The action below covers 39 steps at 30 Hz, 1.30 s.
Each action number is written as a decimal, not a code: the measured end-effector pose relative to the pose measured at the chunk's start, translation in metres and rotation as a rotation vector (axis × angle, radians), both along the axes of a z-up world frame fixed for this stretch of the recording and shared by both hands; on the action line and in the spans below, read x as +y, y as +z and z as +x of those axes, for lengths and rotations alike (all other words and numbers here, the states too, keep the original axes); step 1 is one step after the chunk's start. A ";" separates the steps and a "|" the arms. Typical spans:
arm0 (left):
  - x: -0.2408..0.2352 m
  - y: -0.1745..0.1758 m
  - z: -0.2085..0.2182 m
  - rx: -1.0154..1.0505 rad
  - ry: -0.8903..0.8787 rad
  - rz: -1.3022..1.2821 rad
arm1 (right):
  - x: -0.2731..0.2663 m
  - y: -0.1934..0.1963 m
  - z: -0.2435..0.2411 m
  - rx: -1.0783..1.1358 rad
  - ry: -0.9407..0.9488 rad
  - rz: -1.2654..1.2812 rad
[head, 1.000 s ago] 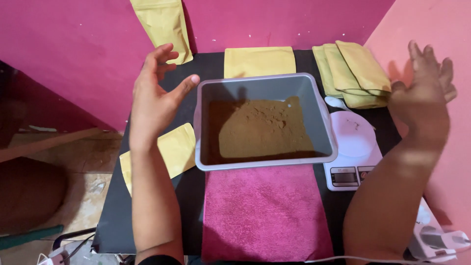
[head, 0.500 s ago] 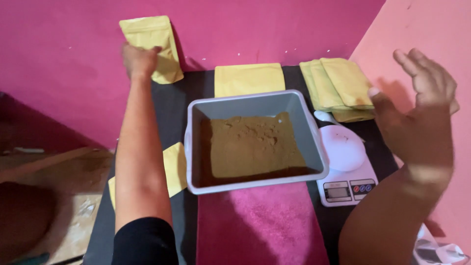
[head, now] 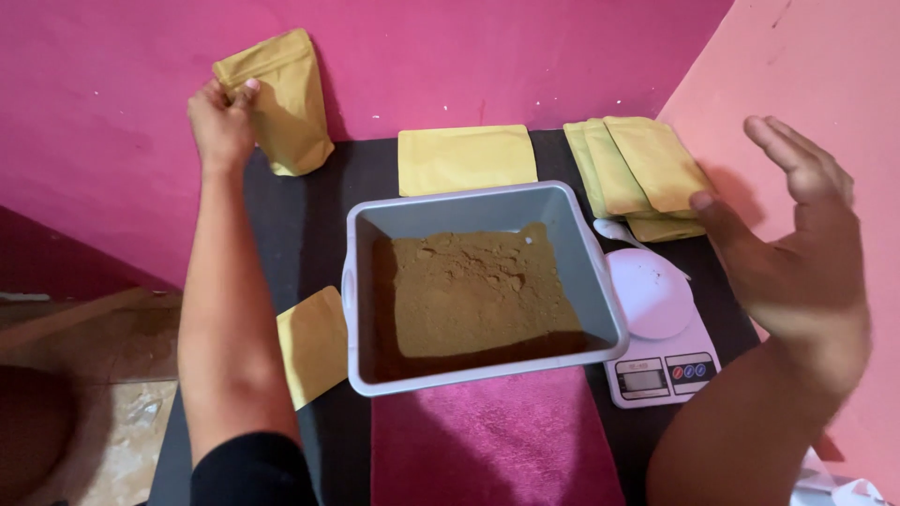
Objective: The person scoops brown powder from a metal tray into yellow pouches using a spoon, then folds and seals each pouch. The filled pouches are stacked on the table.
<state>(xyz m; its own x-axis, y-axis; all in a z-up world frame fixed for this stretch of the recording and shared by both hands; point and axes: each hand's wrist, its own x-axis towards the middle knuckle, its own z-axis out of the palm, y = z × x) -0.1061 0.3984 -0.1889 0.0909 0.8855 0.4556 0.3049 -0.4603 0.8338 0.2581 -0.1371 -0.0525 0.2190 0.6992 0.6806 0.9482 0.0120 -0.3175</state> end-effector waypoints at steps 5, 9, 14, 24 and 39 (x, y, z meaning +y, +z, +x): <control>-0.158 0.102 0.010 -0.192 -0.057 0.522 | 0.014 0.017 -0.026 0.149 -0.032 -0.165; -0.288 0.152 0.027 -0.147 0.105 0.579 | 0.030 0.018 -0.084 0.479 0.020 -0.261; -0.415 0.158 0.065 0.062 -0.062 0.513 | 0.042 -0.002 -0.141 0.302 0.195 -0.593; -0.419 0.143 0.037 -0.323 -0.782 -0.154 | 0.037 -0.001 -0.110 0.341 0.403 -0.349; -0.375 0.112 0.049 -0.517 -1.196 -0.420 | 0.034 0.001 -0.102 0.314 0.477 -0.371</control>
<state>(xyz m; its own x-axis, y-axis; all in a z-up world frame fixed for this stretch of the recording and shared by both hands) -0.0573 0.0238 -0.0769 0.7940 0.4664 0.3900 -0.4824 0.0931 0.8710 0.1564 -0.1027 -0.0515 -0.0235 0.9432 0.3314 0.7281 0.2433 -0.6408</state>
